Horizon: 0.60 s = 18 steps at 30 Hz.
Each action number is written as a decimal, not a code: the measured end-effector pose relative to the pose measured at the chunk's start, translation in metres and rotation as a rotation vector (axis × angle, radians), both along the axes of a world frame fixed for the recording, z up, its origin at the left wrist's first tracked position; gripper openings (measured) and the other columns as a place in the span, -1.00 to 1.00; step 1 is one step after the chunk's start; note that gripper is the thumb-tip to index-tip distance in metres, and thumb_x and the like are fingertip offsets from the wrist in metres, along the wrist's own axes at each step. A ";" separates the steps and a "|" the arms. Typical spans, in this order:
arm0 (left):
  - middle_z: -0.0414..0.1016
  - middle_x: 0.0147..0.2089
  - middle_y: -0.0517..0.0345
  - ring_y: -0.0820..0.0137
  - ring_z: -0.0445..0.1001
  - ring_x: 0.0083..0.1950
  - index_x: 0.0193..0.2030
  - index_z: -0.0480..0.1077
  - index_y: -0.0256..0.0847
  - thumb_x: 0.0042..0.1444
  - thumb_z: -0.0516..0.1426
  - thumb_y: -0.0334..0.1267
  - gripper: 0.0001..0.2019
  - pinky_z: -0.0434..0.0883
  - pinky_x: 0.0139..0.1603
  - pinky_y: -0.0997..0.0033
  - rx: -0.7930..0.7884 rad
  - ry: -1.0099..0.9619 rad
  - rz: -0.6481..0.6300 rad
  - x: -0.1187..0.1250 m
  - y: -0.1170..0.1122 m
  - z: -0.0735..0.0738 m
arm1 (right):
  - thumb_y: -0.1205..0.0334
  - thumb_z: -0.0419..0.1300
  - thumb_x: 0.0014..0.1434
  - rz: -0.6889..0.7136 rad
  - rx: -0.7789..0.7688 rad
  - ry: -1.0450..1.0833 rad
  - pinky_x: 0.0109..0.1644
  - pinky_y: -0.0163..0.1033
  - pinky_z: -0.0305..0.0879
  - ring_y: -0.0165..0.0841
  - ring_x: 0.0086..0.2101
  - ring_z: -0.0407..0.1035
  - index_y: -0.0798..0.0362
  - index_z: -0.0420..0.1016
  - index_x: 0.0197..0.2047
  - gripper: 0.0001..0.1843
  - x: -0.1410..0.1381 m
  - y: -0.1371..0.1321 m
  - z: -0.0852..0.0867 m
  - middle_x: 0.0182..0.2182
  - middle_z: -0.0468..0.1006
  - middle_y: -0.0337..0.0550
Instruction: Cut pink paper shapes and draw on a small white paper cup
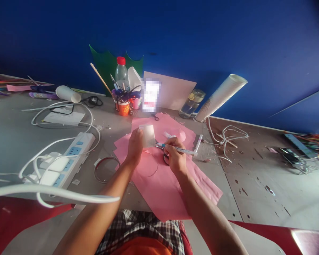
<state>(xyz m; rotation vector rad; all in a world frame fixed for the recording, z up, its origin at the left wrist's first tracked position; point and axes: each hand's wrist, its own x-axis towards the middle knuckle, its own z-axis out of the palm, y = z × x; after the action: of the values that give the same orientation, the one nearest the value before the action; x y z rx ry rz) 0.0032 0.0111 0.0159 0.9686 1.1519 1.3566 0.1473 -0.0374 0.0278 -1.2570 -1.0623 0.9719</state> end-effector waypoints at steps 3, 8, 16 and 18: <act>0.38 -0.22 0.10 0.39 0.38 -0.27 -0.19 0.37 -0.19 0.28 0.04 0.21 -0.56 0.45 -0.37 0.44 0.000 -0.006 -0.007 0.000 -0.001 0.000 | 0.15 0.18 0.01 0.009 0.019 0.012 -0.52 -0.28 0.00 -0.42 -0.60 0.03 -0.05 0.33 -0.44 -0.89 -0.001 0.000 -0.001 -0.63 0.22 -0.38; 0.38 -0.23 0.11 0.39 0.39 -0.27 -0.20 0.36 -0.17 0.27 0.03 0.23 -0.55 0.45 -0.36 0.43 -0.005 0.002 -0.011 0.000 -0.002 -0.001 | 0.13 0.18 0.02 0.034 0.048 -0.030 -0.53 -0.27 0.00 -0.40 -0.59 0.06 -0.06 0.35 -0.44 -0.90 -0.002 0.000 -0.001 -0.64 0.23 -0.36; 0.38 -0.24 0.11 0.40 0.36 -0.28 -0.22 0.38 -0.20 0.27 0.03 0.24 -0.52 0.41 -0.37 0.45 0.023 0.053 0.009 0.000 -0.002 0.001 | 0.15 0.18 0.01 0.008 0.026 -0.065 -0.52 -0.27 0.05 -0.40 -0.56 0.10 -0.05 0.34 -0.46 -0.90 -0.004 -0.001 0.004 -0.59 0.27 -0.34; 0.38 -0.26 0.11 0.40 0.35 -0.29 -0.24 0.39 -0.21 0.28 0.04 0.22 -0.53 0.40 -0.37 0.46 0.033 0.074 0.022 -0.001 -0.002 0.002 | 0.17 0.18 0.01 0.005 0.015 -0.074 -0.52 -0.27 0.05 -0.40 -0.55 0.11 -0.05 0.35 -0.46 -0.91 -0.004 -0.001 0.004 -0.59 0.27 -0.34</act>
<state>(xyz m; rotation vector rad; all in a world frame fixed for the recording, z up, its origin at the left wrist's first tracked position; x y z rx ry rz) 0.0024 0.0092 0.0176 1.0398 1.2026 1.3706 0.1434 -0.0385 0.0319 -1.2868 -1.1291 0.9254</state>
